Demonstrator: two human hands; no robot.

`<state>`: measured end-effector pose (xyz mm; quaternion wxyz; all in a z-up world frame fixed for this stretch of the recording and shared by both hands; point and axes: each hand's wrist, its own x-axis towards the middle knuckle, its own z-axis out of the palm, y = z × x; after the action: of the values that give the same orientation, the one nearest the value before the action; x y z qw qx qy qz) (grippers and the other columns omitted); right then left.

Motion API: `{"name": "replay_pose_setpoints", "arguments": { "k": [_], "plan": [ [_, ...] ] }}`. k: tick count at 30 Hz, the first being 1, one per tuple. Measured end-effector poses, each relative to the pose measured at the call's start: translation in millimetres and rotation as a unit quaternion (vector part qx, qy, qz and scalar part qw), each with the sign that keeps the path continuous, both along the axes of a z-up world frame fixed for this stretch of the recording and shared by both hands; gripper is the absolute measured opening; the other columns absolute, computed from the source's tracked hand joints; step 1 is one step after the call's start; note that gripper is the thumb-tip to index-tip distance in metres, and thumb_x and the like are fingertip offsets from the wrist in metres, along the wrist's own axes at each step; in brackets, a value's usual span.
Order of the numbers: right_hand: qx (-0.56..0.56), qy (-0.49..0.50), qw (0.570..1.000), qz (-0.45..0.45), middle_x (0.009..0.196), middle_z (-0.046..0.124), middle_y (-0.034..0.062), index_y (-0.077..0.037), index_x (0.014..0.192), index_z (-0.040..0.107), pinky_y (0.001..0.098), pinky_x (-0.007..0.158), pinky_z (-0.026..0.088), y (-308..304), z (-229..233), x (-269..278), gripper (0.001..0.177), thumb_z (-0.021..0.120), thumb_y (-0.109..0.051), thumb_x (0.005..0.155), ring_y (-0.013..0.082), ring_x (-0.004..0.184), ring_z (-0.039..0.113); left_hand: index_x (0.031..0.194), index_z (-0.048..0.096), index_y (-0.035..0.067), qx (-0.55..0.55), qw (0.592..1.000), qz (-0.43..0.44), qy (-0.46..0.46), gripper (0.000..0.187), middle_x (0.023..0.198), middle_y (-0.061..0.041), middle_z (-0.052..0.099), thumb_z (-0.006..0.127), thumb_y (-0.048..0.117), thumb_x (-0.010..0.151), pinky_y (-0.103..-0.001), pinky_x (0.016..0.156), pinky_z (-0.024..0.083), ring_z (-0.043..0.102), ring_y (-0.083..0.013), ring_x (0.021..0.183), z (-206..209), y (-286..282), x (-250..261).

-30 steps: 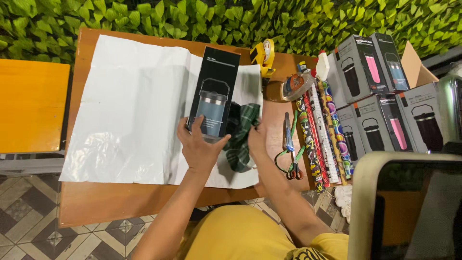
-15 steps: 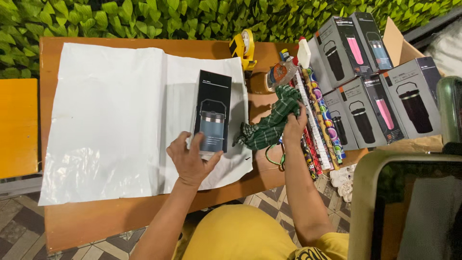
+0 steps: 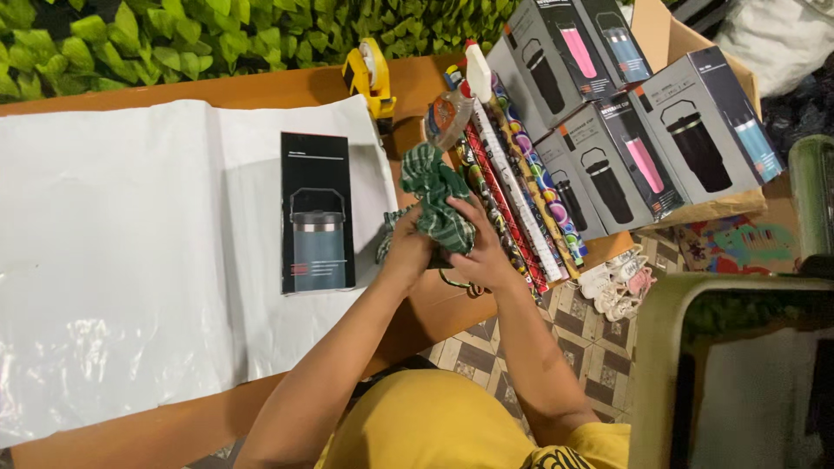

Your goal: The person cuts a sheet of colorful wrapping paper with scissors, places a rectangular box on the paper, and wraps it by folding the paper around the box. They secure the paper with tape and smooth the edges to complete the wrapping.

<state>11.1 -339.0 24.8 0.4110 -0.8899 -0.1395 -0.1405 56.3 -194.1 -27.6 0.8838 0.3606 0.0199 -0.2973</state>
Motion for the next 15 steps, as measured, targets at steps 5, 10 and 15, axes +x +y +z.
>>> {"name": "replay_pose_setpoints", "arguments": {
  "k": [5, 10, 15],
  "plan": [
    [0.300, -0.023, 0.953, 0.014, 0.124, 0.062, 0.0067, -0.004, 0.129, 0.067, 0.0363, 0.109, 0.049, -41.0, -8.6, 3.9, 0.037, 0.069, 0.000, 0.093, 0.0224, 0.119, 0.063, 0.142, 0.049, 0.003, 0.206, 0.926, 0.110, -0.297, 0.058, 0.140, -0.014, 0.054, 0.073, 0.014, 0.090, -0.037, 0.099, 0.057, 0.058, -0.0247, 0.127, 23.0, 5.6, -12.2],
    [0.463, -0.016, 0.884, 0.066, 0.132, 0.058, 0.0117, -0.008, 0.130, 0.063, 0.0443, 0.107, 0.052, -27.5, 21.3, 18.8, 0.035, 0.073, -0.015, 0.097, 0.0290, 0.124, 0.062, 0.160, 0.024, 0.015, 0.055, 0.978, 0.092, -0.181, 0.083, 0.153, -0.006, 0.039, 0.068, 0.040, 0.095, -0.036, 0.105, 0.053, 0.048, -0.0216, 0.137, 59.6, 30.3, -14.8],
    [0.043, -0.060, 0.969, 0.236, 0.166, 0.034, 0.0162, -0.011, 0.123, 0.070, 0.0511, 0.132, 0.022, 57.5, 39.6, 34.2, 0.030, 0.053, -0.022, 0.101, 0.0365, 0.160, 0.028, 0.154, 0.042, 0.007, -0.223, 0.962, 0.150, -0.056, 0.064, 0.139, -0.009, 0.056, 0.067, 0.033, 0.101, -0.036, 0.098, 0.055, 0.060, -0.0202, 0.122, 60.8, 78.6, -27.7]
  ]
}}
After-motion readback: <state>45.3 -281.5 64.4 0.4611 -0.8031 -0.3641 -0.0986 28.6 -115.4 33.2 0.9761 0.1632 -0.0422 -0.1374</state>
